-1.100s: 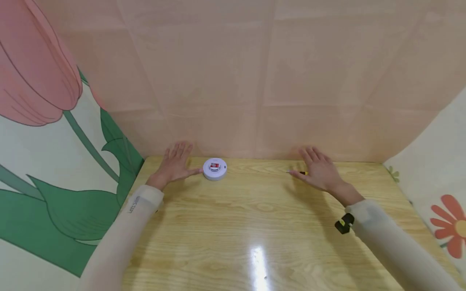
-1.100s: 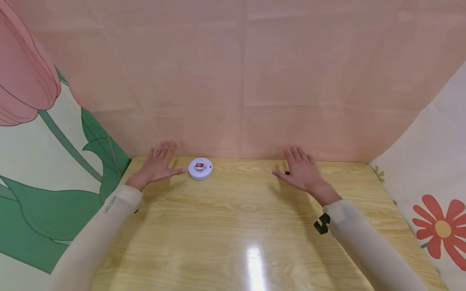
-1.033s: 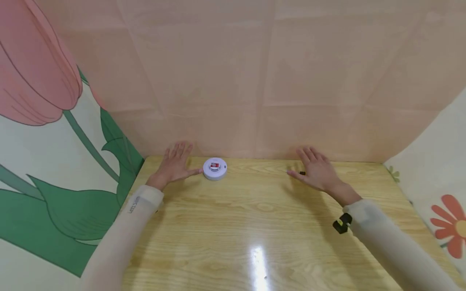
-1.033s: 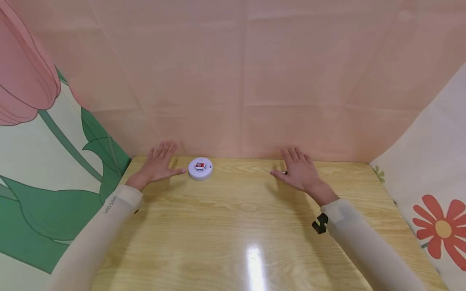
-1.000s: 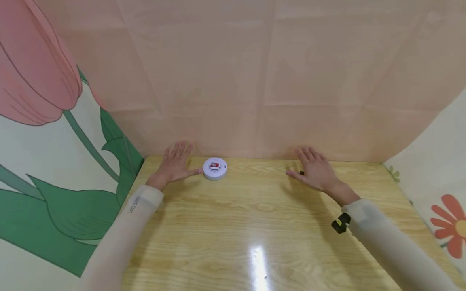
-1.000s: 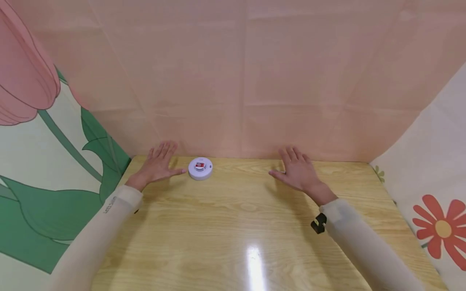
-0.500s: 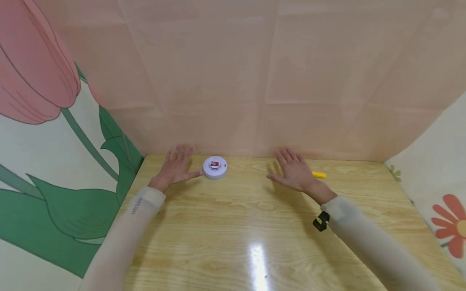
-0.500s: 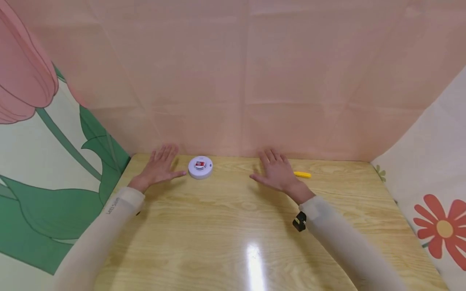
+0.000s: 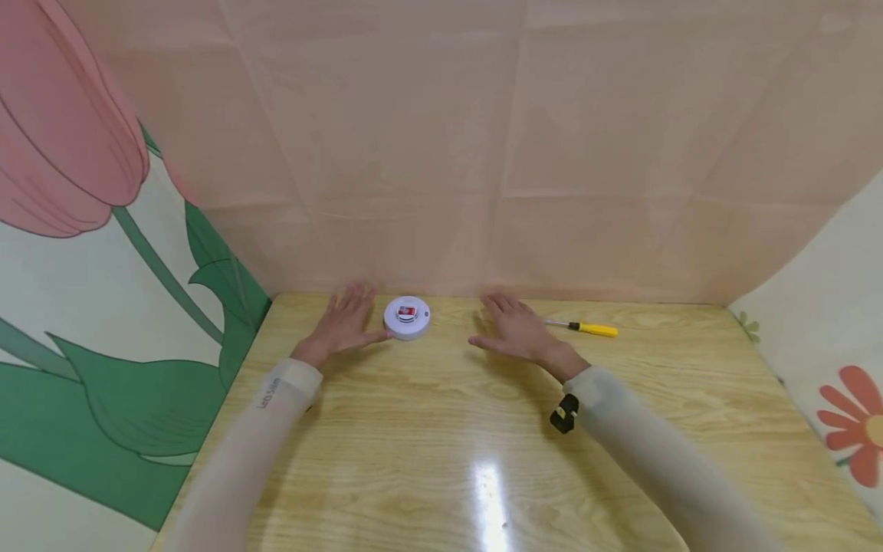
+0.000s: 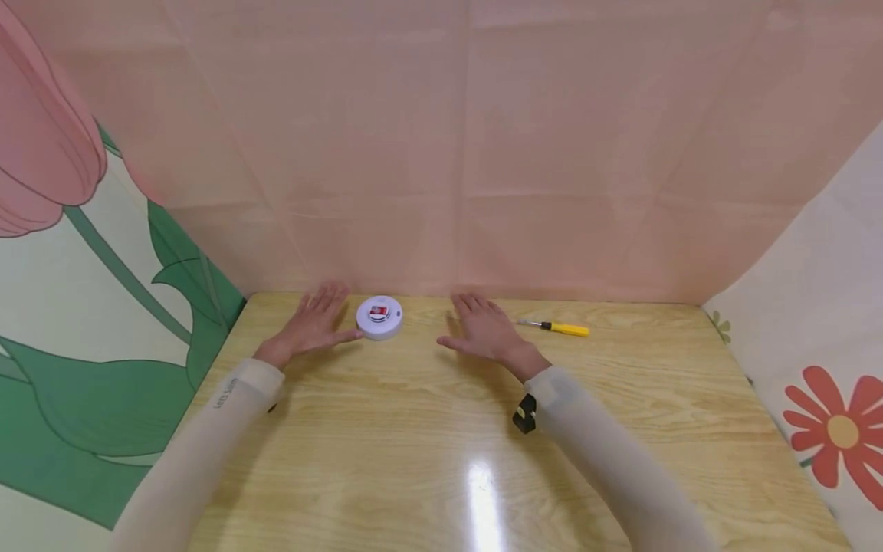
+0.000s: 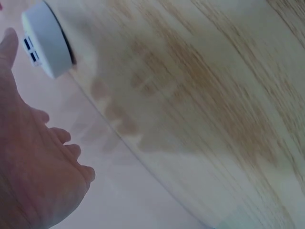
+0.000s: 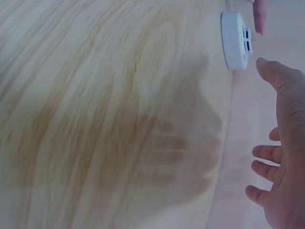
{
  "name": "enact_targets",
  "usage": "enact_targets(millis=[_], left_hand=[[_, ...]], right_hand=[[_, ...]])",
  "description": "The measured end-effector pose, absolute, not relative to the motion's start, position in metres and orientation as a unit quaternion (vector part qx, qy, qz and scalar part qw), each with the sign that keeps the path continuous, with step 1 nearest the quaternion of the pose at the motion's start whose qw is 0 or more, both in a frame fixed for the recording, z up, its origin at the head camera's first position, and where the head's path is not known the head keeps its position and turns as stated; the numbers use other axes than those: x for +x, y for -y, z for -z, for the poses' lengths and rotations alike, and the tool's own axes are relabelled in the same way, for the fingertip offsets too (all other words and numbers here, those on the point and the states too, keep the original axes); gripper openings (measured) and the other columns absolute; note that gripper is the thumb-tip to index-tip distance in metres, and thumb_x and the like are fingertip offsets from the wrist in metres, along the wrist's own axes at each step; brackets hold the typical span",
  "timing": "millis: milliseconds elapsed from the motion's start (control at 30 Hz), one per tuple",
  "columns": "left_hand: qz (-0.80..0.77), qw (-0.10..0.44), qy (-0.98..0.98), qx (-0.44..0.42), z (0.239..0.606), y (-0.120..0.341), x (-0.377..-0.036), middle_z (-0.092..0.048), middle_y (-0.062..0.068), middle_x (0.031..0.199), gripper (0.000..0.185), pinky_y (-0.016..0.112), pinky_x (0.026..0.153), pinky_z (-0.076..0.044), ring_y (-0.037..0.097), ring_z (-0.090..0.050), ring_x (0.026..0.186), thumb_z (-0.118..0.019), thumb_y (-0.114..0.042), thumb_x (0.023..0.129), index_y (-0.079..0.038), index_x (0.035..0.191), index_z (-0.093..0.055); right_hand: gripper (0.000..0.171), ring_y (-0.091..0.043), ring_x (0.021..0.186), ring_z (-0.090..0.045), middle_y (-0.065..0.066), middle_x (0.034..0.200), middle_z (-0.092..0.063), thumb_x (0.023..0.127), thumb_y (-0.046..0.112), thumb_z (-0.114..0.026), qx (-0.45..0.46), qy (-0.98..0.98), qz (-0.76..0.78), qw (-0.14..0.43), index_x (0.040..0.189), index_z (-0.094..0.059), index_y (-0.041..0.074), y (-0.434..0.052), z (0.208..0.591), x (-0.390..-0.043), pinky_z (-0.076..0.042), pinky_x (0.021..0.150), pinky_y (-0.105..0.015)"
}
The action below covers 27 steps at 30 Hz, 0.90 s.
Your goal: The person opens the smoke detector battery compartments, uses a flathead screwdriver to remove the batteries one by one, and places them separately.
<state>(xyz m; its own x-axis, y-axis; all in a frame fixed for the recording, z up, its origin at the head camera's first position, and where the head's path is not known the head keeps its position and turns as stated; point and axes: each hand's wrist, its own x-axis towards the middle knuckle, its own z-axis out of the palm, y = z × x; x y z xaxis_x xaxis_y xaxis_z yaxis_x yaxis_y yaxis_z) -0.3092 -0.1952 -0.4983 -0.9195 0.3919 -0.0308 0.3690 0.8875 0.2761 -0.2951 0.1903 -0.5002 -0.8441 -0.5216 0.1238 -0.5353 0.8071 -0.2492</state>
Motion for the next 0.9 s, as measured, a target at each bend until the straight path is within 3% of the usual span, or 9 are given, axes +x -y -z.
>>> enact_targets(millis=[633, 900], left_hand=[[-0.176, 0.085, -0.959, 0.204, 0.514, 0.186, -0.317, -0.009, 0.025, 0.175, 0.113, 0.068, 0.129, -0.006, 0.042, -0.007, 0.163, -0.073, -0.061, 0.093, 0.002, 0.168, -0.015], [-0.207, 0.096, -0.945, 0.233, 0.512, 0.175, -0.32, -0.016, 0.023, 0.175, 0.109, 0.072, 0.126, -0.01, 0.042, -0.014, 0.162, -0.079, -0.053, 0.092, 0.0, 0.167, -0.021]], right_hand=[[0.107, -0.04, 0.157, -0.03, -0.024, 0.17, -0.029, 0.094, 0.054, -0.077, 0.243, 0.932, -0.257, -0.077, 0.165, -0.023, -0.004, -0.112, 0.529, -0.312, -0.025, 0.13, -0.051], [0.101, -0.038, 0.156, -0.033, -0.024, 0.168, -0.035, 0.094, 0.048, -0.079, 0.261, 0.922, -0.279, -0.066, 0.164, -0.028, -0.004, -0.092, 0.541, -0.317, -0.019, 0.132, -0.05]])
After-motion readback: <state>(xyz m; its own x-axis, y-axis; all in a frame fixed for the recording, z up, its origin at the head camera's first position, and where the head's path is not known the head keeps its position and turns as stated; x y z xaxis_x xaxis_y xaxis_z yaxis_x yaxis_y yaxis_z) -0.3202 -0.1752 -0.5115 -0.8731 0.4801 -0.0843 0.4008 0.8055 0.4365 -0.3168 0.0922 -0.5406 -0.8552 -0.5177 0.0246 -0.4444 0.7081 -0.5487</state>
